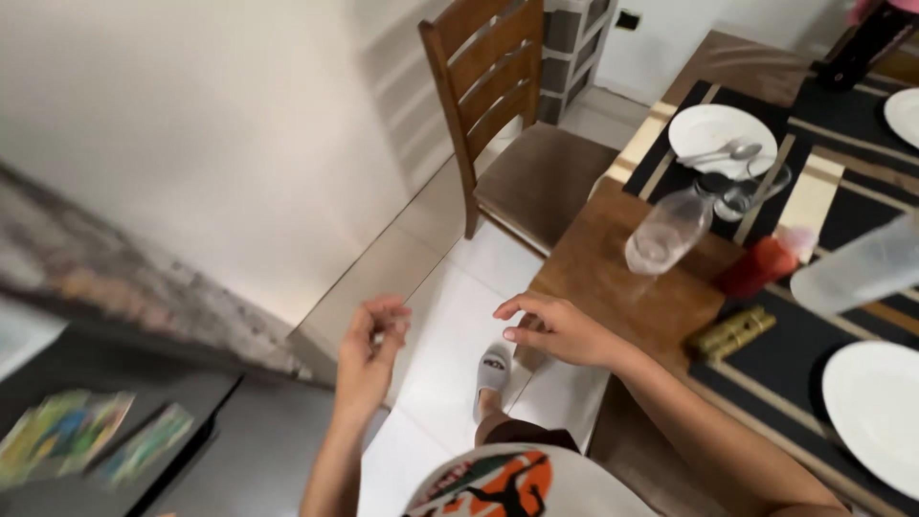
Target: Clear dirty plates and cutlery from a dining table and move them to the kitchen sink.
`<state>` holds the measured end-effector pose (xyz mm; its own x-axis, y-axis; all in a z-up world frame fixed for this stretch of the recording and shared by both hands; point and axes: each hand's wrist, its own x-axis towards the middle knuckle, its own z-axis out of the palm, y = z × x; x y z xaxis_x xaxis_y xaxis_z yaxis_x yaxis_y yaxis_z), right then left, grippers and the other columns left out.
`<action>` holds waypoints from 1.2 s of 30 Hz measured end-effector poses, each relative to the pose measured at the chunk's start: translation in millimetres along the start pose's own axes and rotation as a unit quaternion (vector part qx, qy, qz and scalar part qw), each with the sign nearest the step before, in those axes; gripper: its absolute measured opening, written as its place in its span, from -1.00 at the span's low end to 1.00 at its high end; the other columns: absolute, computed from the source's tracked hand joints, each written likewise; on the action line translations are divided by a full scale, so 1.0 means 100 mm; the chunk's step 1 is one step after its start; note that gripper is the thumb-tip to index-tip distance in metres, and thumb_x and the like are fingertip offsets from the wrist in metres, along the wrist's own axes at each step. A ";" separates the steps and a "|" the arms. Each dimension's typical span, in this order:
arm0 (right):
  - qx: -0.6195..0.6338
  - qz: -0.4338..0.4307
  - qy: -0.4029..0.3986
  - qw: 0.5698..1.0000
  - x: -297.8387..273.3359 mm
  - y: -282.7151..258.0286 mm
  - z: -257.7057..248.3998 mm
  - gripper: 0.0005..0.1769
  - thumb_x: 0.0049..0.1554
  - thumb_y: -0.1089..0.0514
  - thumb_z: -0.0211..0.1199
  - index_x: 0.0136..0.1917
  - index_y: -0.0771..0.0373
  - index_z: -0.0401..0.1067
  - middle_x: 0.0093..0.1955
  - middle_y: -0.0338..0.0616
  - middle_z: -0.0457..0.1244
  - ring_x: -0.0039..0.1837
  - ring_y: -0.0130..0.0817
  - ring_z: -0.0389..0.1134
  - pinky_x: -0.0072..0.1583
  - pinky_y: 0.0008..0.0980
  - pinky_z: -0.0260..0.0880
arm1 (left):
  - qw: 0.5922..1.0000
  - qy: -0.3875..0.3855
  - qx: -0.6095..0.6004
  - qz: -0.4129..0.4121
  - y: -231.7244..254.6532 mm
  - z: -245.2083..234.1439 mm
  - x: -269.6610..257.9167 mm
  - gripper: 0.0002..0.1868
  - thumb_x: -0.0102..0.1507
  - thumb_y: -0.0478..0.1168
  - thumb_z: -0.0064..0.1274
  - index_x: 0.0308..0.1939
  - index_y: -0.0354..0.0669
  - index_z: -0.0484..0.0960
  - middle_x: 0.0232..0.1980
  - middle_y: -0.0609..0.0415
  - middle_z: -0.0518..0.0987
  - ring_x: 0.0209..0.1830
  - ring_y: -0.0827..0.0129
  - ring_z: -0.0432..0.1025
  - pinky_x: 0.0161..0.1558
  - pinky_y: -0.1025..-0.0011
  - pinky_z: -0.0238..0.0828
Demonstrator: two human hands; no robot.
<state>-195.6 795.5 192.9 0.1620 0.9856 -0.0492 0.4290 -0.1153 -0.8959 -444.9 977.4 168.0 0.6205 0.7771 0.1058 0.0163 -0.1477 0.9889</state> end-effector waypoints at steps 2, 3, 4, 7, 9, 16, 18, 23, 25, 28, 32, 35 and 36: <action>0.011 0.021 0.008 1.000 0.31 0.23 -0.16 -0.60 0.19 -0.02 0.28 0.23 0.17 0.46 0.15 -0.21 0.37 0.02 -0.45 0.44 0.03 -0.43 0.48 | 1.000 -0.012 0.010 0.007 0.04 0.06 0.54 -0.70 0.33 -0.36 0.02 0.16 -0.21 0.51 0.02 0.06 0.64 -0.07 0.44 0.48 -0.17 0.49 0.44; 0.018 0.031 0.018 0.999 0.52 0.31 -0.29 -0.60 0.19 -0.02 0.27 0.23 0.17 0.45 0.16 -0.23 0.36 0.03 -0.46 0.44 0.04 -0.44 0.49 | 0.999 -0.019 0.021 0.024 0.10 0.09 0.89 -0.71 0.34 -0.35 0.02 0.16 -0.19 0.51 0.04 0.08 0.62 -0.05 0.45 0.47 -0.17 0.51 0.43; 0.013 0.029 0.024 0.999 0.73 0.35 -0.40 -0.60 0.19 -0.02 0.27 0.23 0.17 0.45 0.16 -0.23 0.36 0.03 -0.46 0.44 0.04 -0.44 0.49 | 0.999 -0.023 0.017 0.031 0.18 0.12 1.20 -0.71 0.34 -0.35 0.02 0.16 -0.19 0.51 0.04 0.08 0.62 -0.05 0.45 0.47 -0.17 0.51 0.43; 0.059 0.055 0.072 0.994 1.36 0.50 -0.58 -0.61 0.20 0.00 0.27 0.23 0.19 0.46 0.16 -0.25 0.39 0.05 -0.48 0.41 0.06 -0.44 0.46 | 0.998 -0.032 0.040 0.045 0.33 0.13 1.98 -0.69 0.33 -0.35 0.01 0.16 -0.16 0.51 0.06 0.10 0.61 0.01 0.47 0.48 -0.16 0.53 0.46; 0.106 0.051 0.118 0.986 1.77 0.55 -0.63 -0.62 0.22 0.01 0.26 0.26 0.19 0.46 0.15 -0.23 0.39 0.03 -0.47 0.36 0.06 -0.42 0.42 | 0.999 -0.022 0.039 0.019 0.39 0.11 2.42 -0.68 0.31 -0.33 0.01 0.16 -0.14 0.49 0.07 0.10 0.60 0.03 0.47 0.46 -0.25 0.49 0.43; 0.150 0.017 0.109 0.983 3.16 0.40 -0.96 -0.63 0.24 0.05 0.25 0.28 0.19 0.43 0.18 -0.28 0.35 0.10 -0.53 0.37 0.09 -0.45 0.41 | 1.000 -0.009 -0.005 -0.011 -0.27 -0.36 4.08 -0.66 0.31 -0.30 0.03 0.18 -0.13 0.50 0.09 0.10 0.60 0.01 0.46 0.44 -0.16 0.47 0.44; 0.121 0.015 0.130 0.984 3.58 0.49 -1.11 -0.62 0.24 0.06 0.24 0.29 0.18 0.42 0.16 -0.30 0.36 0.09 -0.55 0.37 0.11 -0.46 0.43 | 0.998 -0.008 -0.061 -0.018 -0.45 -0.53 4.61 -0.66 0.32 -0.30 0.04 0.19 -0.12 0.50 0.10 0.11 0.59 0.00 0.47 0.44 -0.04 0.46 0.45; 0.131 0.042 0.262 0.955 4.57 0.65 -1.47 -0.62 0.25 0.09 0.23 0.30 0.21 0.43 0.14 -0.26 0.36 0.06 -0.53 0.34 0.13 -0.45 0.41 | 0.992 -0.078 -0.092 -0.021 -0.80 -0.60 5.97 -0.67 0.32 -0.29 0.05 0.18 -0.12 0.52 0.07 0.12 0.60 -0.01 0.48 0.47 -0.04 0.44 0.46; 0.150 0.051 0.319 0.934 4.92 0.66 -1.60 -0.63 0.25 0.10 0.22 0.30 0.23 0.43 0.14 -0.26 0.36 0.07 -0.52 0.33 0.14 -0.44 0.41 | 0.988 -0.125 -0.092 -0.013 -0.80 -0.52 6.52 -0.68 0.32 -0.29 0.05 0.17 -0.13 0.53 0.06 0.11 0.61 -0.03 0.47 0.48 -0.05 0.43 0.46; 0.175 0.055 0.387 0.904 5.33 0.62 -1.82 -0.61 0.24 0.10 0.21 0.31 0.24 0.42 0.16 -0.26 0.35 0.09 -0.52 0.32 0.15 -0.43 0.41 | 0.968 -0.233 -0.090 -0.007 -0.71 -0.26 7.30 -0.67 0.31 -0.28 0.05 0.17 -0.14 0.53 0.06 0.11 0.61 -0.05 0.46 0.47 -0.08 0.42 0.46; 0.168 0.087 0.463 0.866 5.66 0.68 -1.96 -0.60 0.23 0.11 0.21 0.31 0.24 0.41 0.21 -0.25 0.35 0.15 -0.51 0.33 0.17 -0.42 0.40 | 0.935 -0.347 -0.067 -0.003 -0.35 0.15 8.01 -0.65 0.32 -0.26 0.04 0.20 -0.11 0.51 0.11 0.15 0.58 -0.01 0.46 0.43 -0.04 0.43 0.46; 0.164 0.117 0.511 0.836 5.78 1.01 -2.08 -0.59 0.23 0.09 0.22 0.32 0.23 0.41 0.22 -0.22 0.36 0.16 -0.49 0.35 0.16 -0.42 0.41 | 0.915 -0.400 -0.051 0.007 -0.47 0.69 8.50 -0.66 0.32 -0.24 0.05 0.19 -0.08 0.52 0.14 0.15 0.55 0.05 0.44 0.43 -0.03 0.43 0.46; 0.164 0.130 0.520 0.828 5.81 1.16 -2.12 -0.57 0.23 0.07 0.23 0.33 0.22 0.41 0.21 -0.20 0.37 0.15 -0.47 0.35 0.15 -0.42 0.41 | 0.910 -0.412 -0.045 0.018 -0.59 0.90 8.66 -0.66 0.31 -0.23 0.06 0.18 -0.06 0.53 0.16 0.14 0.54 0.09 0.41 0.43 -0.03 0.42 0.45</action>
<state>136.3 1328.6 154.3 0.9617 0.2742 -0.0058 0.0222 -0.0989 -0.9948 162.0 1603.5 191.6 0.9971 0.0445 0.0611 -0.0572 -0.0851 0.9947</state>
